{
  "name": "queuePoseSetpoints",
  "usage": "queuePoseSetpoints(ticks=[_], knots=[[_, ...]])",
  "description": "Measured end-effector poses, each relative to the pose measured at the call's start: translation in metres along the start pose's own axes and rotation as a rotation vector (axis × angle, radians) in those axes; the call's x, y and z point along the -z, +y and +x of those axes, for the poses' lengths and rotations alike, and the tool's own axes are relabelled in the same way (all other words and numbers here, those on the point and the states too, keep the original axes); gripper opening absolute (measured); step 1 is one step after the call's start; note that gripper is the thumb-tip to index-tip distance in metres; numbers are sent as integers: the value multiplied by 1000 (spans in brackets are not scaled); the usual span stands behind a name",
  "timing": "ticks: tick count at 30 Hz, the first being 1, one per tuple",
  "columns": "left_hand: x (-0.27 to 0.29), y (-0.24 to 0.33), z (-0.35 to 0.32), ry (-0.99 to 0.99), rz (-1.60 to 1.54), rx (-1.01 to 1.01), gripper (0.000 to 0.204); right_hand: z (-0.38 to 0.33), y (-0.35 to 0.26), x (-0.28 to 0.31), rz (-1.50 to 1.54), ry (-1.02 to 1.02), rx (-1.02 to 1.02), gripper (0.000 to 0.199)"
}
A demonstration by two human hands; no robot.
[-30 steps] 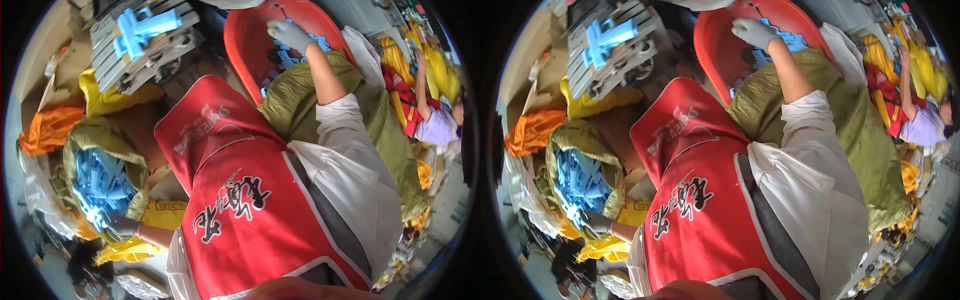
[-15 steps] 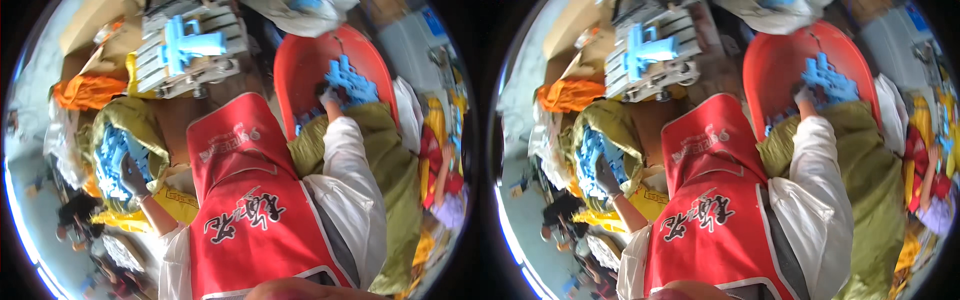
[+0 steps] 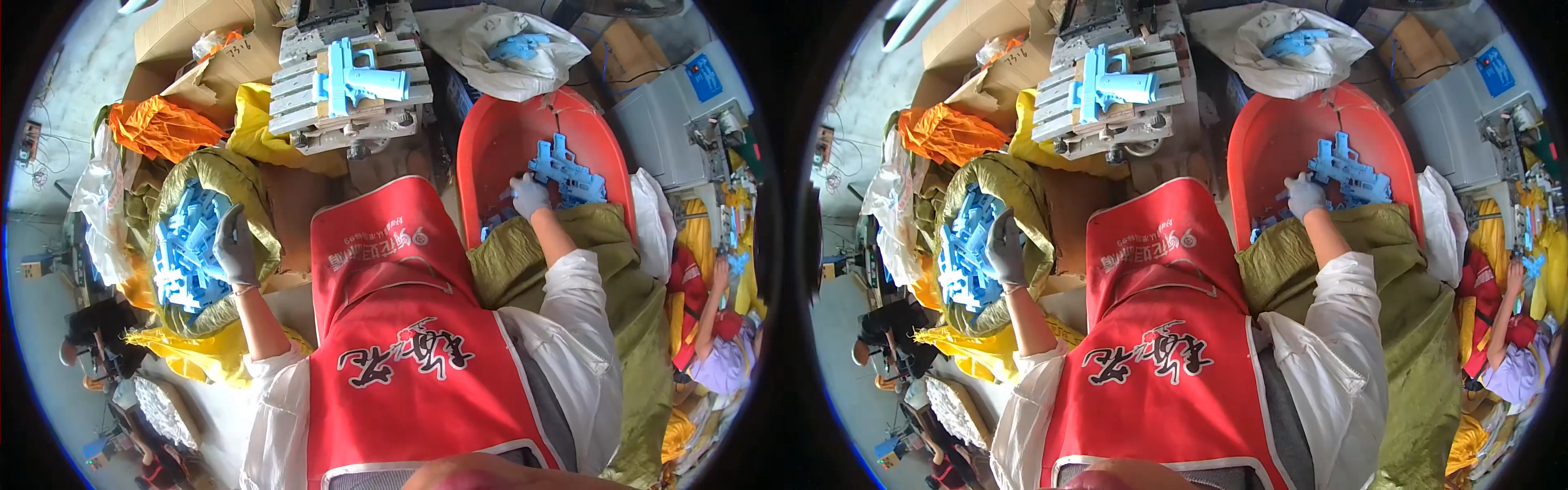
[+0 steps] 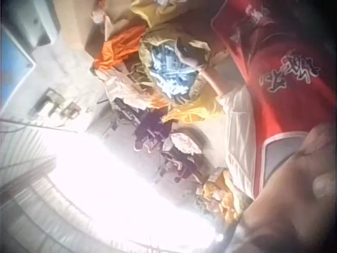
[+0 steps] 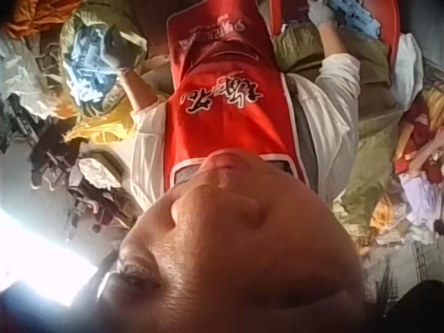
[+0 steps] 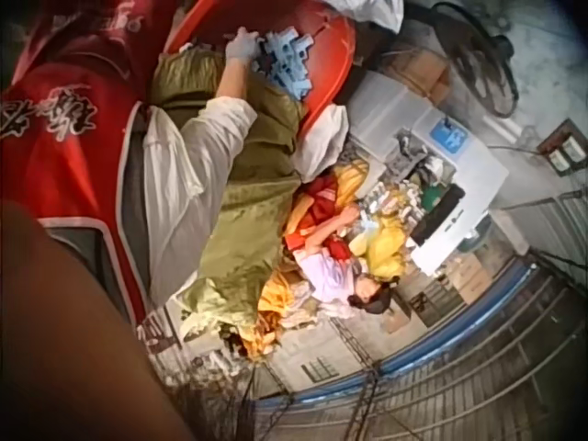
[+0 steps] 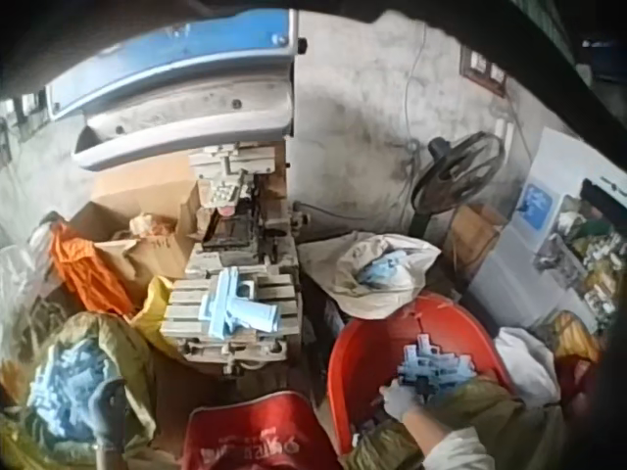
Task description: Processing blue plastic toy gun parts using a machine on a factory floor.
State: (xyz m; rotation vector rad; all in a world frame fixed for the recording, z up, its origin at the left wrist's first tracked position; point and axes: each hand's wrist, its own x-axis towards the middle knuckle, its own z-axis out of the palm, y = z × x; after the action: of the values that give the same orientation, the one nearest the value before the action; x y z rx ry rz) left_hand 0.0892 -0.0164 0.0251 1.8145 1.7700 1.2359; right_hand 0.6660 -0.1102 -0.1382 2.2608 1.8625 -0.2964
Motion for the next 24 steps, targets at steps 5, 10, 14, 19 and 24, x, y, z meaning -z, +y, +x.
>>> queuePoseSetpoints(ticks=[5, 10, 14, 19, 24], knots=[[0, -17, -4, 0, 7, -63, 18, -27, 19, -31, 179, -67, -209, 33], [2, -18, -10, 5, -6, -41, 18, -33, 43, -58, 362, 25, -245, 30], [0, -23, -12, 12, -54, -38, 18, -26, 46, -67, 447, -17, -354, 33], [0, -18, -11, 16, -44, -47, 18, -25, 38, -74, 306, 72, -417, 35], [2, -1, -3, 5, -32, -79, 19, -20, 35, -31, 399, 47, -462, 38]])
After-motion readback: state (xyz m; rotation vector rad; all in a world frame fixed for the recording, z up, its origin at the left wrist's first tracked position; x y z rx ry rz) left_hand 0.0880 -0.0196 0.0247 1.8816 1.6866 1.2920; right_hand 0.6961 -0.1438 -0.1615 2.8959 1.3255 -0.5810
